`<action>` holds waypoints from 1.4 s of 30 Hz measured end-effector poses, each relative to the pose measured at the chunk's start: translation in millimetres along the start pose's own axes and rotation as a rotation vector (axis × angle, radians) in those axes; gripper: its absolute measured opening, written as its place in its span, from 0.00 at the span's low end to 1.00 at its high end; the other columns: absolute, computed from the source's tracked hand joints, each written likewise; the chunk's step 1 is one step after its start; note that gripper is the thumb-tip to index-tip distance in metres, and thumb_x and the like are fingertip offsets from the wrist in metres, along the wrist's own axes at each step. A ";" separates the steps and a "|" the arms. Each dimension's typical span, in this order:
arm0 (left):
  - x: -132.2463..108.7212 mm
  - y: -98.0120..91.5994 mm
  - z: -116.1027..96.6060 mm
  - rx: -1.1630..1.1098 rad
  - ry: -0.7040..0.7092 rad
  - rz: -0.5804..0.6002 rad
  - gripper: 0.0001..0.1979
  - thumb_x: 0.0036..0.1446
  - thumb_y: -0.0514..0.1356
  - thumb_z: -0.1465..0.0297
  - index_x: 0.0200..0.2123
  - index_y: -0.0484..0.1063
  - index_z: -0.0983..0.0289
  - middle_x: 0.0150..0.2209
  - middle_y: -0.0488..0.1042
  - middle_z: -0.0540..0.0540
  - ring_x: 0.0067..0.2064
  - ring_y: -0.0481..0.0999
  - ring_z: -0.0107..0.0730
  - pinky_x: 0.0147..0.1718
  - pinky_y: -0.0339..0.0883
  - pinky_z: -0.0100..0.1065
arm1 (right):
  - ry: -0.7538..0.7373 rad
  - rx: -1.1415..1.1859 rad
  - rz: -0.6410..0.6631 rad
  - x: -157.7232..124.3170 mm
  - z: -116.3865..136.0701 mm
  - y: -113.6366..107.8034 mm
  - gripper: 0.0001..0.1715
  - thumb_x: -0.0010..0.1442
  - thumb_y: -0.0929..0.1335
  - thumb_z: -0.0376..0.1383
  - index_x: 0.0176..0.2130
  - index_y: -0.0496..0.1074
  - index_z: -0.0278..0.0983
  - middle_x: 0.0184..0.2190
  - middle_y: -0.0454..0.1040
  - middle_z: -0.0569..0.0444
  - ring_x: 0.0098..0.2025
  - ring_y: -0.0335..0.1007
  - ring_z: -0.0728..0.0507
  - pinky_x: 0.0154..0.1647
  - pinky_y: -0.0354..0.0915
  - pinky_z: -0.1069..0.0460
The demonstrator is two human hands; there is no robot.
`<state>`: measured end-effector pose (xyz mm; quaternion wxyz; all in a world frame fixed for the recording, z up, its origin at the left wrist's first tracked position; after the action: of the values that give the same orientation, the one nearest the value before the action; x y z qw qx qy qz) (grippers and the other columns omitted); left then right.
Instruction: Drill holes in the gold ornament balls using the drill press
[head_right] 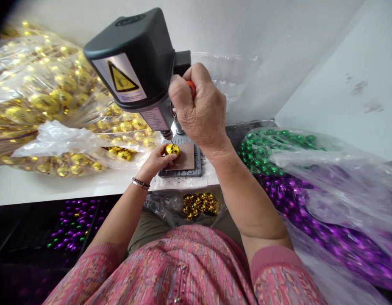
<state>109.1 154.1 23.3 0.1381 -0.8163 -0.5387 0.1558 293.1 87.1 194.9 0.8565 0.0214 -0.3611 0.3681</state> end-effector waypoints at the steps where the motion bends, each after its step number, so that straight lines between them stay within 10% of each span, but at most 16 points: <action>1: 1.1 0.8 0.4 0.041 -0.009 -0.009 0.29 0.51 0.69 0.66 0.56 0.72 0.66 0.35 0.79 0.55 0.26 0.73 0.26 0.27 0.69 0.30 | 0.022 0.005 0.003 0.8 1.5 -0.5 0.25 0.64 0.70 0.35 0.25 0.51 0.41 0.19 0.52 0.62 0.24 0.55 0.53 0.31 0.63 0.57; 11: 3.0 14.0 -5.1 0.239 0.037 0.000 0.39 0.48 0.71 0.72 0.65 0.68 0.67 0.47 0.81 0.58 0.46 0.79 0.37 0.52 0.71 0.38 | -0.072 0.181 -0.026 -10.7 -3.9 -1.9 0.16 0.65 0.67 0.37 0.28 0.58 0.40 0.20 0.55 0.63 0.25 0.57 0.53 0.31 0.62 0.56; 28: 1.4 20.2 0.3 0.157 0.086 0.015 0.37 0.49 0.70 0.73 0.64 0.70 0.65 0.49 0.81 0.55 0.46 0.80 0.36 0.51 0.73 0.36 | -0.425 -0.109 0.032 -59.4 -32.7 -10.6 0.09 0.64 0.62 0.31 0.34 0.70 0.37 0.28 0.72 0.58 0.29 0.67 0.53 0.33 0.62 0.55; 42: -1.4 19.0 -1.9 0.200 0.061 -0.001 0.38 0.49 0.72 0.72 0.64 0.70 0.64 0.52 0.81 0.57 0.49 0.80 0.40 0.53 0.71 0.36 | -0.355 -0.044 -0.112 -73.3 -52.6 0.9 0.09 0.64 0.63 0.33 0.33 0.71 0.36 0.28 0.73 0.56 0.30 0.69 0.51 0.34 0.64 0.55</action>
<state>125.2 145.5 17.7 0.2354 -0.8027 -0.5162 0.1839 289.9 58.6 109.4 0.7988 0.0872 -0.5127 0.3024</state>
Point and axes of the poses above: each hand's wrist, its own x-axis towards the middle knuckle, its own y-axis out of the palm, z = x × y, the point moved 2 cm from there along x, towards the middle knuckle
